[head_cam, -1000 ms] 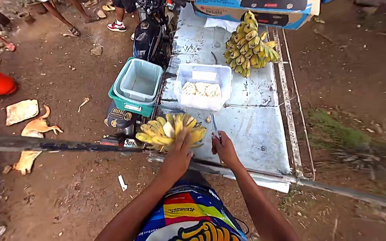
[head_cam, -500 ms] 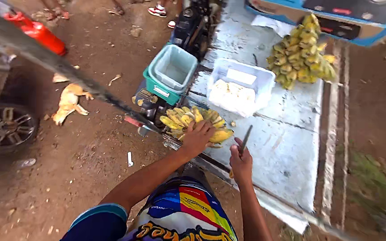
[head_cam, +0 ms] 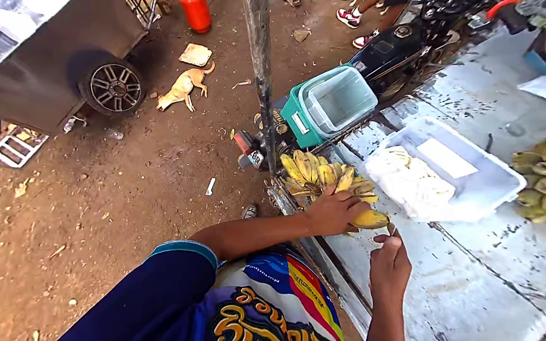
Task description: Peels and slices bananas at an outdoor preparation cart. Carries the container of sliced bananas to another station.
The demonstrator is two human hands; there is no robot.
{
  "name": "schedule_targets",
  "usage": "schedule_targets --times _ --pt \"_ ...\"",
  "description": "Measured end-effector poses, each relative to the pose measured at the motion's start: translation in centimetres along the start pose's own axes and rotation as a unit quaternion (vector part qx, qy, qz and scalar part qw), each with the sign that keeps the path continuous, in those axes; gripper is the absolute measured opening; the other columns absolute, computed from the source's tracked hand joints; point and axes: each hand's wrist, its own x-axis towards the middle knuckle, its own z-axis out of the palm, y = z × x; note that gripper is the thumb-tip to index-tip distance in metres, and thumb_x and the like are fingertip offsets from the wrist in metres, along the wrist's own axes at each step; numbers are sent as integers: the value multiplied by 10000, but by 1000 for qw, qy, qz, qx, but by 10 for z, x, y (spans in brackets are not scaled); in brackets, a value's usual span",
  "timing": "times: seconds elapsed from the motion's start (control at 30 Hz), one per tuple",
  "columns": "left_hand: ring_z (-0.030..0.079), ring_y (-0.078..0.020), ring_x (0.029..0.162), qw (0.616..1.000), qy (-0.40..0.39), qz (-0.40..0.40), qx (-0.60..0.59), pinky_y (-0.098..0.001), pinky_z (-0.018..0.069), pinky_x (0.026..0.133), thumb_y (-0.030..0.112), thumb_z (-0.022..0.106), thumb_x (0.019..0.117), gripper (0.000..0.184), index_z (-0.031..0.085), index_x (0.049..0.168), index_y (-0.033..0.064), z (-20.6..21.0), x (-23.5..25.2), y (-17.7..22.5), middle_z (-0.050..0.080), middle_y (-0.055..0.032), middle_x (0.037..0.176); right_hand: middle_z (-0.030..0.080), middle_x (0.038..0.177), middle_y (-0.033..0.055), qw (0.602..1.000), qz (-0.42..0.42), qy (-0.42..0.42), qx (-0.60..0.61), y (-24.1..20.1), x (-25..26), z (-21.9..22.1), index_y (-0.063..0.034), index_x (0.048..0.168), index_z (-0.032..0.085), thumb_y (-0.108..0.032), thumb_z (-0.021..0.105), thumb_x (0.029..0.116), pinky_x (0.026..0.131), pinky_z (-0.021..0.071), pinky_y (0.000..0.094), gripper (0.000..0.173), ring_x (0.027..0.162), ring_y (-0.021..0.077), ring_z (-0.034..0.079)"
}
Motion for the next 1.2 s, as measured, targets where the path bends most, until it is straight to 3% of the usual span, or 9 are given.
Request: schedule_targets --times 0.07,0.13,0.2,0.27,0.4,0.53,0.73,0.9,1.2 --pt "604 -232 1247 1000 -12 -15 -23 -564 351 1149 417 797 861 577 626 1358 181 -4 6 -4 690 -21 1294 651 1025 117 1000 -15 12 -16 5 -7 -4 51 1496 448 -372 252 1125 559 458 273 596 626 79 507" --pt "622 -216 1216 1000 -3 -8 -14 -569 412 1094 414 824 830 563 653 1322 200 -4 6 -8 702 2 1267 667 1023 179 999 -32 2 -11 6 -15 -5 78 1467 478 -289 343 1110 639 557 361 529 706 158 611" --pt "647 -231 1172 1000 11 9 -1 -579 467 1019 383 863 794 554 674 1280 196 -2 5 -4 715 -2 1230 683 950 152 999 -44 9 6 8 -18 -5 90 1407 538 -208 445 1079 657 597 351 453 714 158 656" --pt "661 -255 1143 999 26 23 18 -592 486 986 371 876 775 565 672 1271 191 4 2 0 712 -22 1230 683 902 107 999 -18 15 46 10 -20 -5 34 1427 548 -173 502 1053 628 601 334 430 678 144 656" --pt "653 -277 1156 999 21 19 27 -611 458 983 371 877 772 576 671 1279 194 8 0 1 711 -28 1241 628 785 65 987 70 -3 147 4 -22 -1 -107 1571 432 -202 526 1067 504 525 322 522 540 139 553" --pt "647 -283 1164 999 18 27 31 -624 446 967 384 877 764 578 672 1264 176 8 0 -2 711 -32 1241 581 742 50 965 131 -44 221 -7 -24 3 -154 1626 333 -192 547 1064 454 461 284 602 495 120 489" --pt "639 -251 1154 998 22 42 35 -574 452 927 372 872 764 554 677 1252 197 12 -6 -5 694 -2 1276 526 716 28 937 181 -75 288 -12 -21 -2 -197 1625 345 -200 533 1076 437 400 247 580 474 93 419" --pt "630 -252 1178 998 16 44 33 -576 453 923 370 853 784 533 678 1258 199 16 -8 -7 682 5 1308 498 689 19 925 187 -49 326 -11 -21 4 -157 1587 424 -177 538 1073 425 373 232 526 468 80 397" --pt "634 -277 1186 995 74 50 39 -590 457 896 311 842 774 532 683 1263 177 25 -16 -8 690 -22 1296 478 655 12 924 196 9 328 -15 -23 18 -123 1527 515 -178 555 1072 413 338 229 461 452 73 364"
